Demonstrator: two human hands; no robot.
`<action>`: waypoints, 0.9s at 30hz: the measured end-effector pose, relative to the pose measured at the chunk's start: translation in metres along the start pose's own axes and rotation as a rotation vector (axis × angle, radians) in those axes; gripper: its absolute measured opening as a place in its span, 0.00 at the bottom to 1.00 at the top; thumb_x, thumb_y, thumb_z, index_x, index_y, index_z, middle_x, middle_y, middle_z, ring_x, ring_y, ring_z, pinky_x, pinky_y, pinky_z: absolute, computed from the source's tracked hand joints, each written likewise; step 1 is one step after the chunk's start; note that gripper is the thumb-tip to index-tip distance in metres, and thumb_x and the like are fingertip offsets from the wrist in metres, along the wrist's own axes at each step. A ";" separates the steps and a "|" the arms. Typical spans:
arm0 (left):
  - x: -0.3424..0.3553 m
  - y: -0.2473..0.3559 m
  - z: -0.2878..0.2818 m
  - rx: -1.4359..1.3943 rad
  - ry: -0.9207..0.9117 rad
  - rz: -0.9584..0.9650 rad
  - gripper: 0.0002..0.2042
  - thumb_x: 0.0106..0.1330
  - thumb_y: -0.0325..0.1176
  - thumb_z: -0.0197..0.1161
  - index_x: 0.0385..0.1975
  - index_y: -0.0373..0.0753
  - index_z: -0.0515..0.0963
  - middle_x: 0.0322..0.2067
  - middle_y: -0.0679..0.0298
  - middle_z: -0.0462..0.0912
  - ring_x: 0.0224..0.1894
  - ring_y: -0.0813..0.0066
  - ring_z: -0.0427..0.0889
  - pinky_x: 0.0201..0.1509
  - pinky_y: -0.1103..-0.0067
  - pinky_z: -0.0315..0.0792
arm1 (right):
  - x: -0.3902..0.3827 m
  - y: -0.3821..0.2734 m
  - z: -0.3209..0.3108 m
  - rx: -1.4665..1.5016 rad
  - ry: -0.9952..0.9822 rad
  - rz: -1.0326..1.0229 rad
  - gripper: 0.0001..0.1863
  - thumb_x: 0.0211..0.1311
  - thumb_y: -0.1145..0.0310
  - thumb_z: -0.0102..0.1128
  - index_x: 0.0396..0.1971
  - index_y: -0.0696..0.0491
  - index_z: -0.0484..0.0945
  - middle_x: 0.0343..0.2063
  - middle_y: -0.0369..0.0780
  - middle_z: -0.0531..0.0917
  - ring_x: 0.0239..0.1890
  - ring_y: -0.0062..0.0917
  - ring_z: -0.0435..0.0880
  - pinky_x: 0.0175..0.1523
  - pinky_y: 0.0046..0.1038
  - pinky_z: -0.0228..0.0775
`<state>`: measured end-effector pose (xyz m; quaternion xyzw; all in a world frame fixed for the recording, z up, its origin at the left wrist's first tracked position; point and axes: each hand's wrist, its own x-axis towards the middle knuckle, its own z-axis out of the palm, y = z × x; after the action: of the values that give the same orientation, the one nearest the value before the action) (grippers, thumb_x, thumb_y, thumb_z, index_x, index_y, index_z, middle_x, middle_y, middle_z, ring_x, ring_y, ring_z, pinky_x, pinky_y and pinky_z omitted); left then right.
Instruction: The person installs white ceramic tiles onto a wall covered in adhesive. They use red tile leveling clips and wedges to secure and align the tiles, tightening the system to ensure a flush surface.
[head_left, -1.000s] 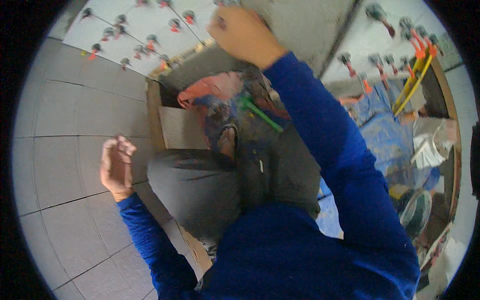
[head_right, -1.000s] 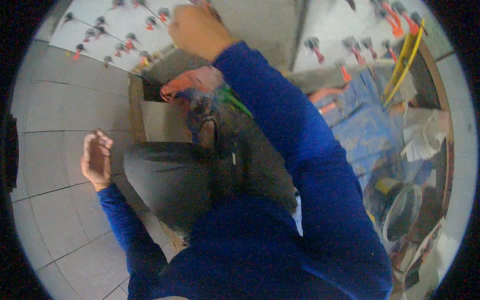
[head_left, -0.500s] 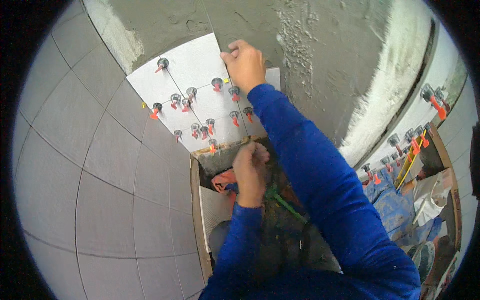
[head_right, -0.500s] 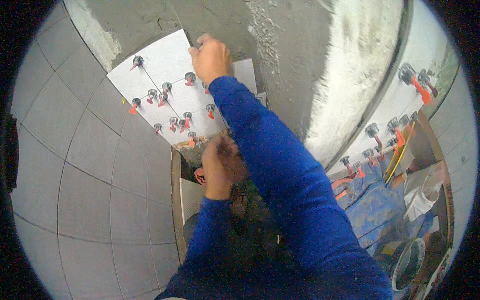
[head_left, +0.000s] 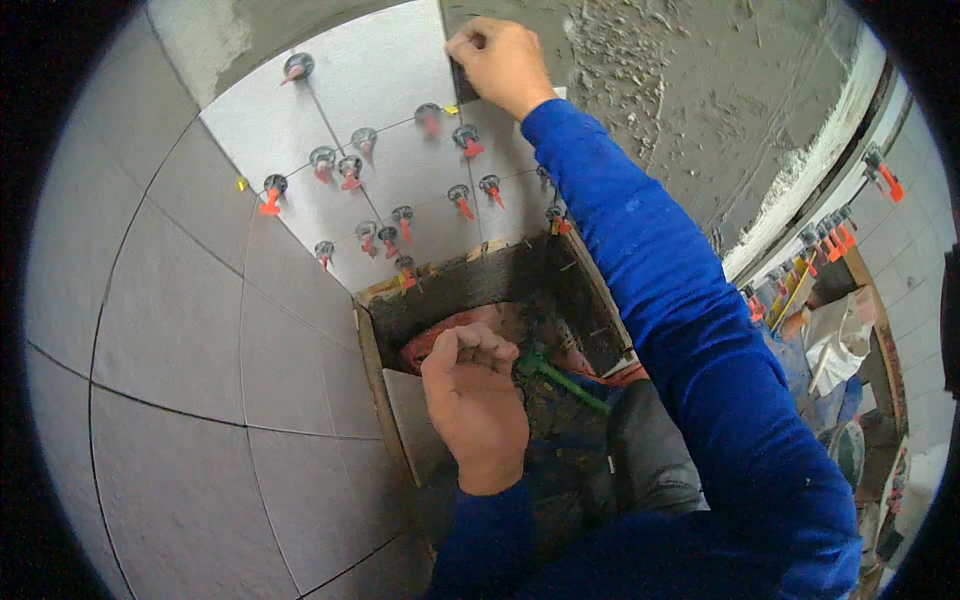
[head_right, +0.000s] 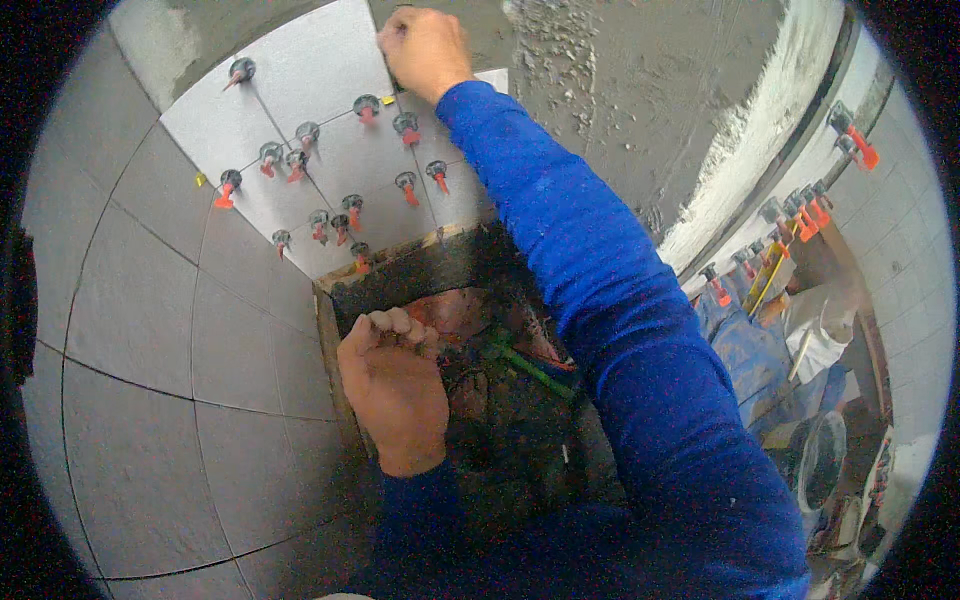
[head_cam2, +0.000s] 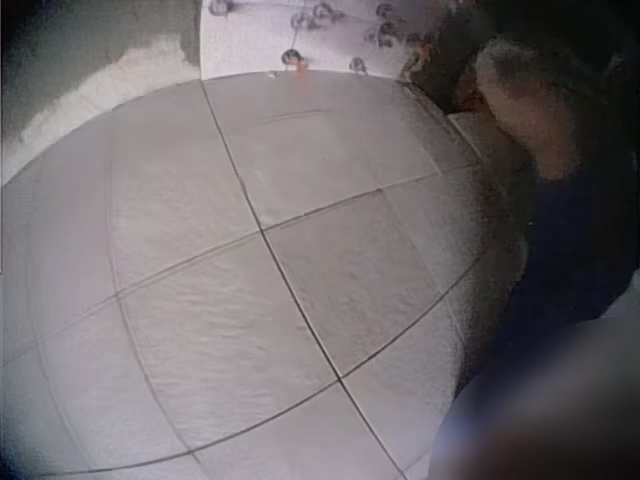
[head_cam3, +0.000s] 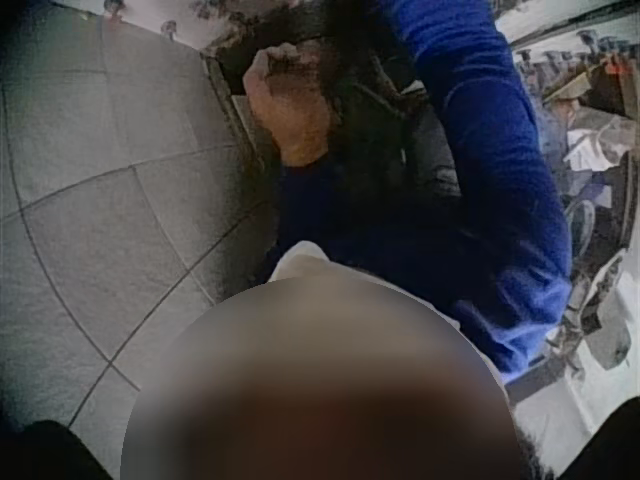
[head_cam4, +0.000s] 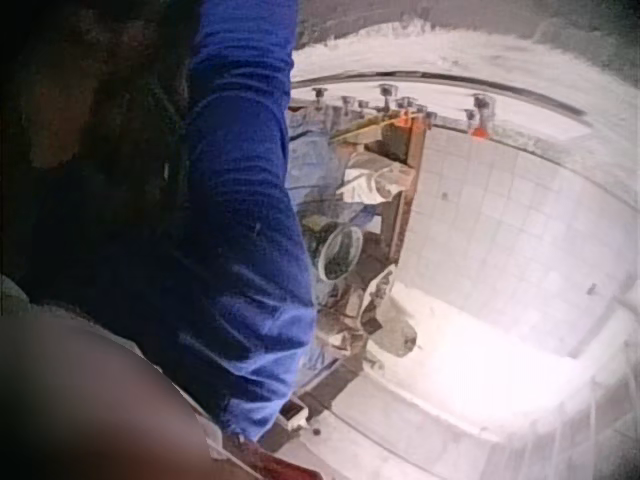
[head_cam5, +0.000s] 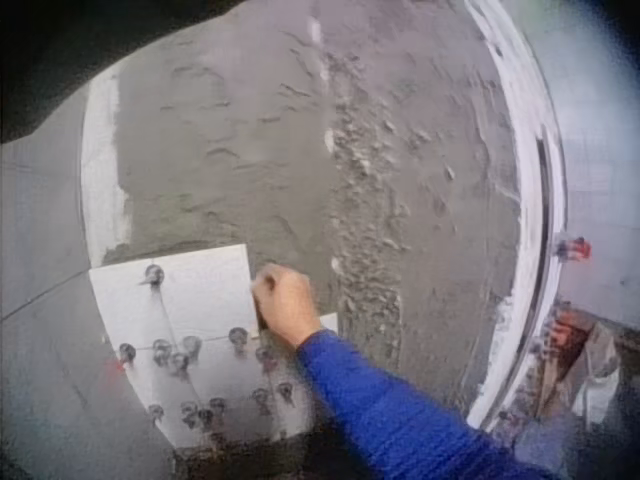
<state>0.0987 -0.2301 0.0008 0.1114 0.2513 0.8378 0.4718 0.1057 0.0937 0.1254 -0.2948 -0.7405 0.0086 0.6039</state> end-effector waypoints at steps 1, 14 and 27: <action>-0.001 0.005 -0.005 0.007 0.002 -0.031 0.11 0.74 0.41 0.54 0.32 0.42 0.76 0.32 0.65 0.78 0.36 0.69 0.76 0.45 0.71 0.70 | 0.000 -0.001 -0.003 0.009 -0.048 0.042 0.14 0.58 0.57 0.66 0.35 0.52 0.88 0.31 0.44 0.89 0.34 0.37 0.89 0.44 0.34 0.79; 0.008 0.016 -0.026 -0.020 0.072 -0.061 0.09 0.72 0.40 0.56 0.33 0.43 0.74 0.33 0.67 0.76 0.35 0.73 0.73 0.45 0.74 0.71 | -0.022 0.004 0.001 0.304 -0.161 0.299 0.11 0.56 0.63 0.71 0.30 0.56 0.85 0.24 0.42 0.87 0.25 0.30 0.88 0.39 0.34 0.80; 0.015 0.024 -0.033 -0.057 0.101 -0.021 0.10 0.72 0.40 0.57 0.32 0.42 0.77 0.34 0.66 0.79 0.38 0.74 0.77 0.47 0.74 0.70 | -0.024 0.005 -0.005 0.320 -0.242 0.228 0.09 0.64 0.67 0.65 0.35 0.58 0.85 0.26 0.40 0.87 0.27 0.23 0.85 0.37 0.28 0.77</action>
<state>0.0589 -0.2383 -0.0158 0.0528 0.2521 0.8442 0.4701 0.1153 0.0854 0.1030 -0.2741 -0.7585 0.2293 0.5449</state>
